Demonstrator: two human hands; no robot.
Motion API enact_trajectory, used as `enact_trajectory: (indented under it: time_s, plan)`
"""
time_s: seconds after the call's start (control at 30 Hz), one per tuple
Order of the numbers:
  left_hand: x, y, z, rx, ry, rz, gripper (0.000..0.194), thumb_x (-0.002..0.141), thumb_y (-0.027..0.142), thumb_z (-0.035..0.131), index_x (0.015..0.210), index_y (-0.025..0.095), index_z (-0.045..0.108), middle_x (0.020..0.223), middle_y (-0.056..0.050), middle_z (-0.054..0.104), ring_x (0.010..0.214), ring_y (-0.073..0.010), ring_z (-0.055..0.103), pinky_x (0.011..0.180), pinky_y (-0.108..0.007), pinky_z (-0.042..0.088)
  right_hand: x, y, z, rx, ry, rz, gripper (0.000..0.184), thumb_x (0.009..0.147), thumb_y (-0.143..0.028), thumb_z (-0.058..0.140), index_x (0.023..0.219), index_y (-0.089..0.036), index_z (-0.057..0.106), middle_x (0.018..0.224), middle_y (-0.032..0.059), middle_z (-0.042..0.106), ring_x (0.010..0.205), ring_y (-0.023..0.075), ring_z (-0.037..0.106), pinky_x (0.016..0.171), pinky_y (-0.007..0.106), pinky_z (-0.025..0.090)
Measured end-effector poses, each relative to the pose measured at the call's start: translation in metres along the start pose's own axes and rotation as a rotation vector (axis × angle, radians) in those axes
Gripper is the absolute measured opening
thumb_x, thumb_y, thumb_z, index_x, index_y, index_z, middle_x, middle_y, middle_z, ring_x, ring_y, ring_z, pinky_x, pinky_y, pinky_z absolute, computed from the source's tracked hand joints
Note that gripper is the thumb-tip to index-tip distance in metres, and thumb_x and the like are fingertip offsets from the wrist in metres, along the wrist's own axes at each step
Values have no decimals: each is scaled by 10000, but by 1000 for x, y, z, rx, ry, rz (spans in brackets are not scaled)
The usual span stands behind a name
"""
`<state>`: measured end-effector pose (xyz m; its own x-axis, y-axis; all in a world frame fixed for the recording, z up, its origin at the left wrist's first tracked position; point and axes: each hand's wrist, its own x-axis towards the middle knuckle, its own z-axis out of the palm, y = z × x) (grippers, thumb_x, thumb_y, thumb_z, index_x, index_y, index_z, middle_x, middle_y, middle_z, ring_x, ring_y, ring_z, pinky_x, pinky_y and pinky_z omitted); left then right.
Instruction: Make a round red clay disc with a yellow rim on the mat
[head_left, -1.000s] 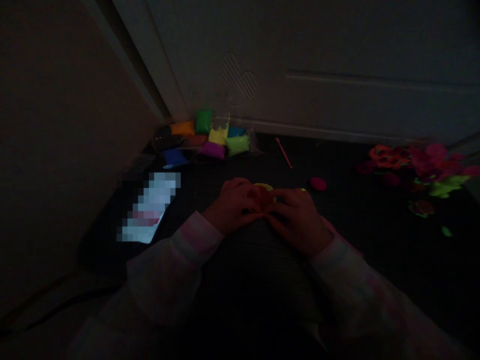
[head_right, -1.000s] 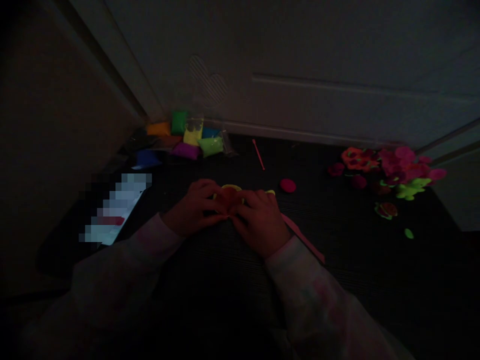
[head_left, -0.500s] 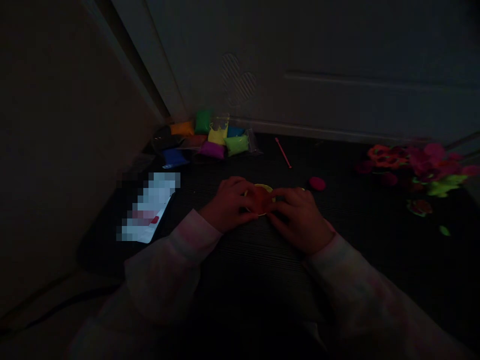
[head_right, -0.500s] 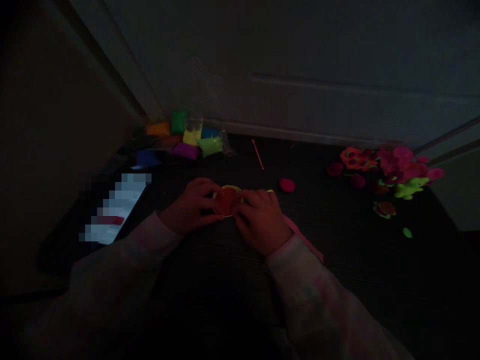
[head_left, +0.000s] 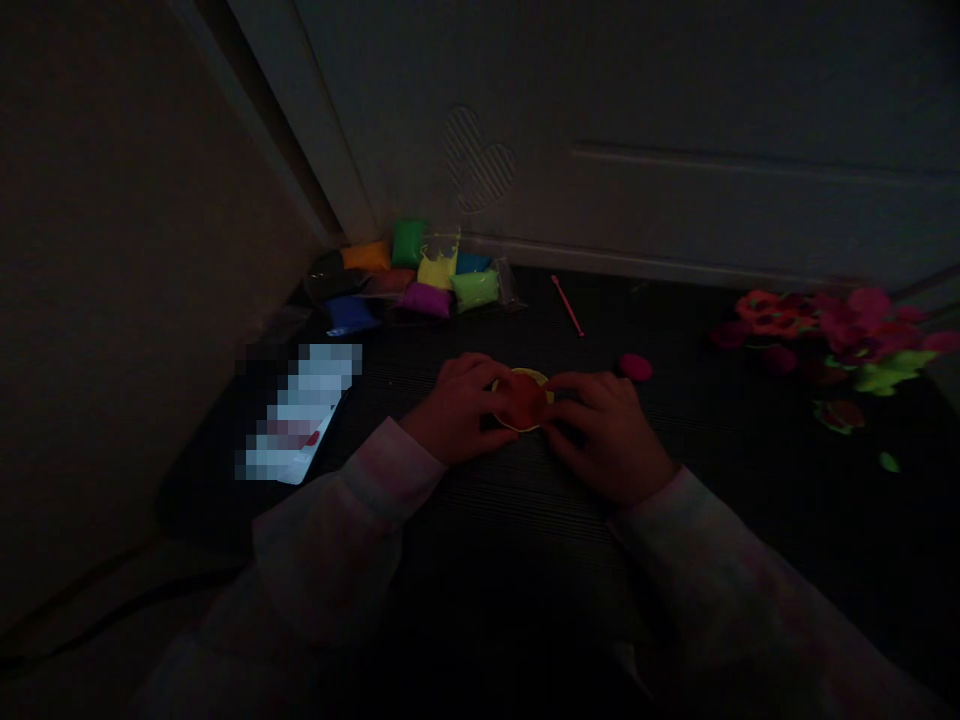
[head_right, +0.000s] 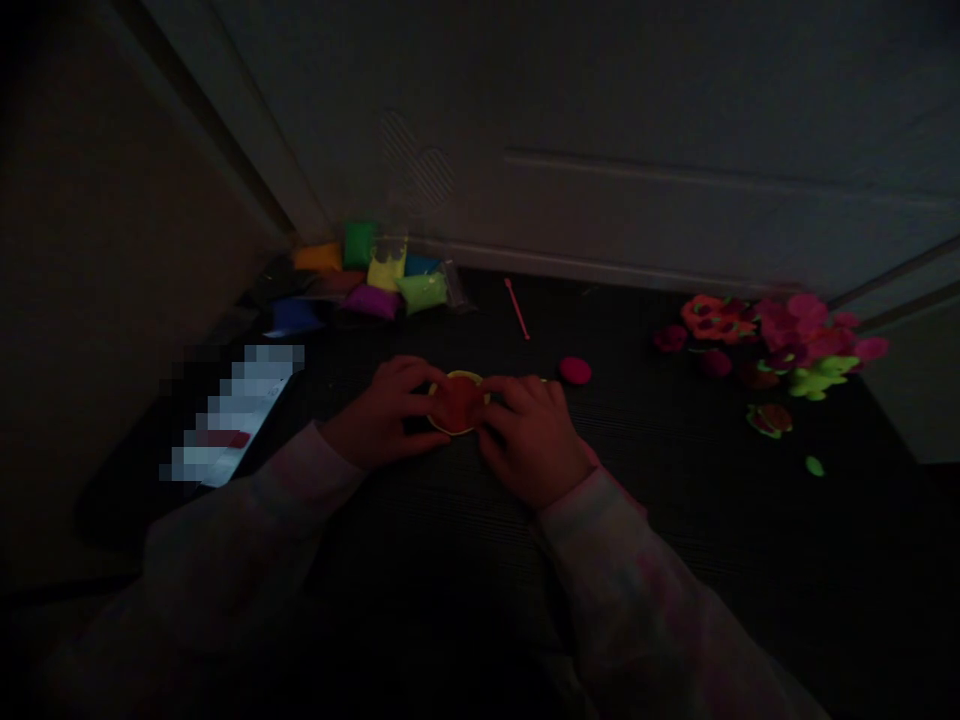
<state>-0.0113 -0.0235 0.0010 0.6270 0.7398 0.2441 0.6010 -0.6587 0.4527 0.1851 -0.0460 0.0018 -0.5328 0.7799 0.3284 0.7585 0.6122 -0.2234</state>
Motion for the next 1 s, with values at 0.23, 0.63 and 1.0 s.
enact_trajectory:
  time_s: [0.23, 0.63, 1.0]
  plan:
    - [1, 1, 3, -14, -4, 33, 91, 681, 262, 615, 757, 252, 664, 995, -18, 559, 988, -206, 416, 852, -378, 307, 0, -3, 0, 44, -26, 3, 103, 739, -219, 517, 787, -223, 608, 1040, 45, 552, 882, 212, 462, 710, 374, 318]
    - [-1, -1, -4, -10, -25, -6, 162, 646, 301, 641, 796, 241, 657, 1027, -33, 544, 1000, -223, 414, 849, -388, 303, -1, -5, -1, 34, -21, 8, 145, 714, -226, 539, 852, -217, 584, 1047, 49, 552, 872, 217, 477, 712, 379, 325]
    - [-1, 3, -2, 81, -17, 21, 312, 661, 313, 606, 955, 210, 594, 1113, -59, 534, 1037, -248, 394, 860, -416, 285, -1, 11, -13, 11, 436, 269, 113, 750, -170, 483, 826, -212, 556, 873, 65, 557, 882, 210, 510, 757, 376, 401]
